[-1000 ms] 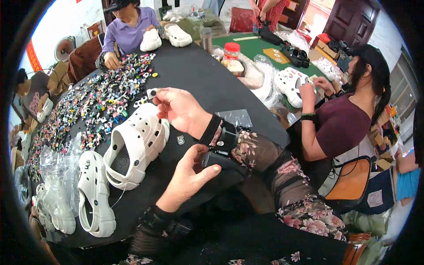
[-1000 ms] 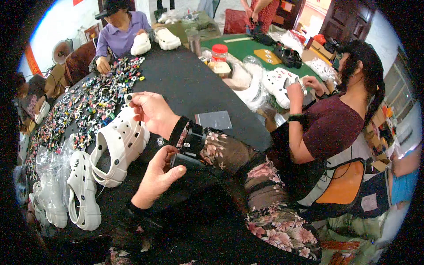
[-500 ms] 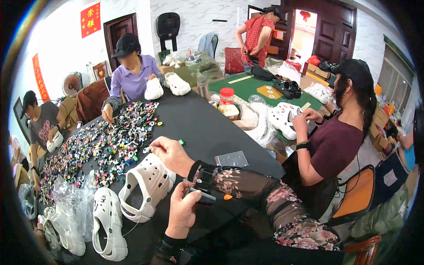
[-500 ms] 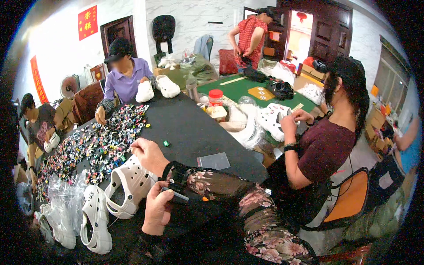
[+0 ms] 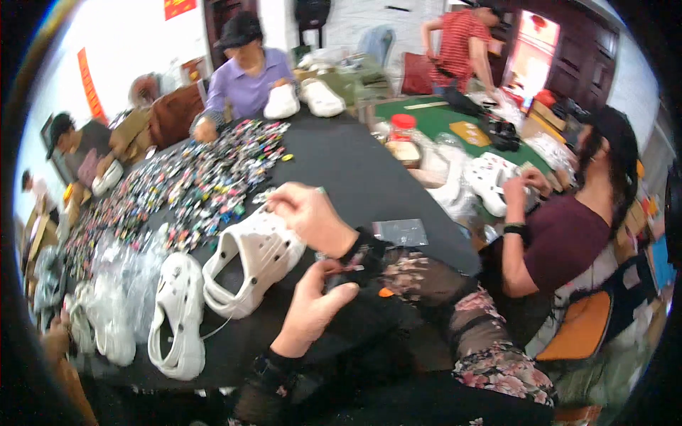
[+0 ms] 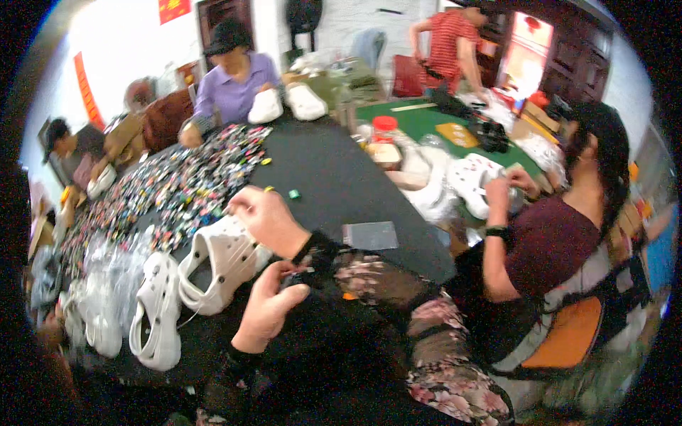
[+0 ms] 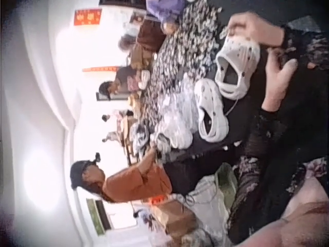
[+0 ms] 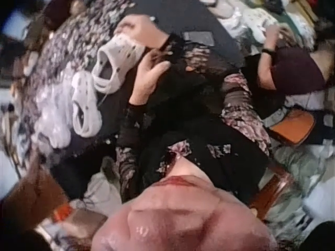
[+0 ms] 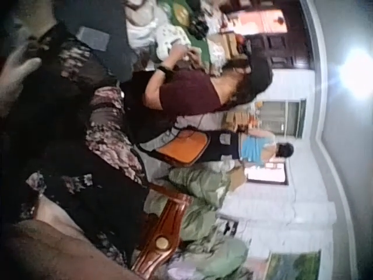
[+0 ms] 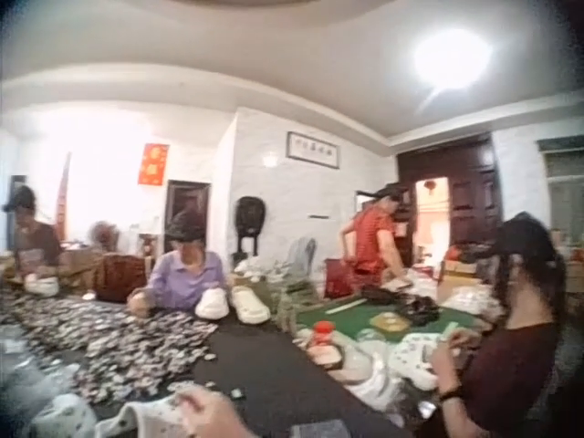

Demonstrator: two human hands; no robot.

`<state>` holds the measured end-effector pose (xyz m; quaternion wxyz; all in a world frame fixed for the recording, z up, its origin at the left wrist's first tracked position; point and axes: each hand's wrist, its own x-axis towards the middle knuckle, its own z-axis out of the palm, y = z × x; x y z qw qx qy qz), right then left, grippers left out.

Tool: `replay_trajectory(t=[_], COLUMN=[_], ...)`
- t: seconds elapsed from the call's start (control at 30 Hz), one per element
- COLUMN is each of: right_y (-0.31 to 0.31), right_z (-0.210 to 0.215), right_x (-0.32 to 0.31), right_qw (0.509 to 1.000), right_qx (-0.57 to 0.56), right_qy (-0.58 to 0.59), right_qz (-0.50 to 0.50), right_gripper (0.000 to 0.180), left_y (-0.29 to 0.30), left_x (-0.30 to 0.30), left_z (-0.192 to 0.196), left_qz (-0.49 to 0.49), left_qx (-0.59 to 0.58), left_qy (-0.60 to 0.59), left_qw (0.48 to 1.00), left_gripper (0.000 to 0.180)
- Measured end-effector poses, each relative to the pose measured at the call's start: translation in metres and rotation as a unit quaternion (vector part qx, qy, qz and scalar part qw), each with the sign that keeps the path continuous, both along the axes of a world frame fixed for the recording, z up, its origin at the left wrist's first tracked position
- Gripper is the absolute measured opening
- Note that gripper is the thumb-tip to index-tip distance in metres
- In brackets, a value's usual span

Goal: Insert decorative plastic charms into the holes of clog-style footwear.

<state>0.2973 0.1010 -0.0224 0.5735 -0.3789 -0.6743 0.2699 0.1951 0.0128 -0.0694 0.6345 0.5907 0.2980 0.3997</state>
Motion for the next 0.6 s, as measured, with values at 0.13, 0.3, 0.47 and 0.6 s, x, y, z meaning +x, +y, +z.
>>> replay_trajectory(t=[0.13,0.3,0.47,0.6], right_y=[0.002,-0.001,-0.002,0.004], right_z=[0.019,0.043,0.038,0.017], right_x=[0.014,0.016,0.02,0.026], right_qw=[0.984,0.942,0.943,0.947], right_qx=[-0.109,-0.099,-0.09,-0.13], right_qy=[0.121,0.283,0.279,0.257], right_qz=[0.071,0.154,0.159,0.139], right_gripper=[0.015,0.016,0.016,0.02], left_y=[-0.003,0.004,0.028,0.053], left_x=[-0.01,-0.048,-0.095,-0.107], left_z=[0.013,0.019,0.025,0.016], left_qz=[-0.08,0.11,0.32,0.272], left_qx=[0.042,0.063,0.071,-0.011], left_qy=[0.06,0.012,-0.102,-0.098], left_qw=[0.994,0.992,0.939,0.957], left_gripper=[0.056,0.03,0.019,0.028])
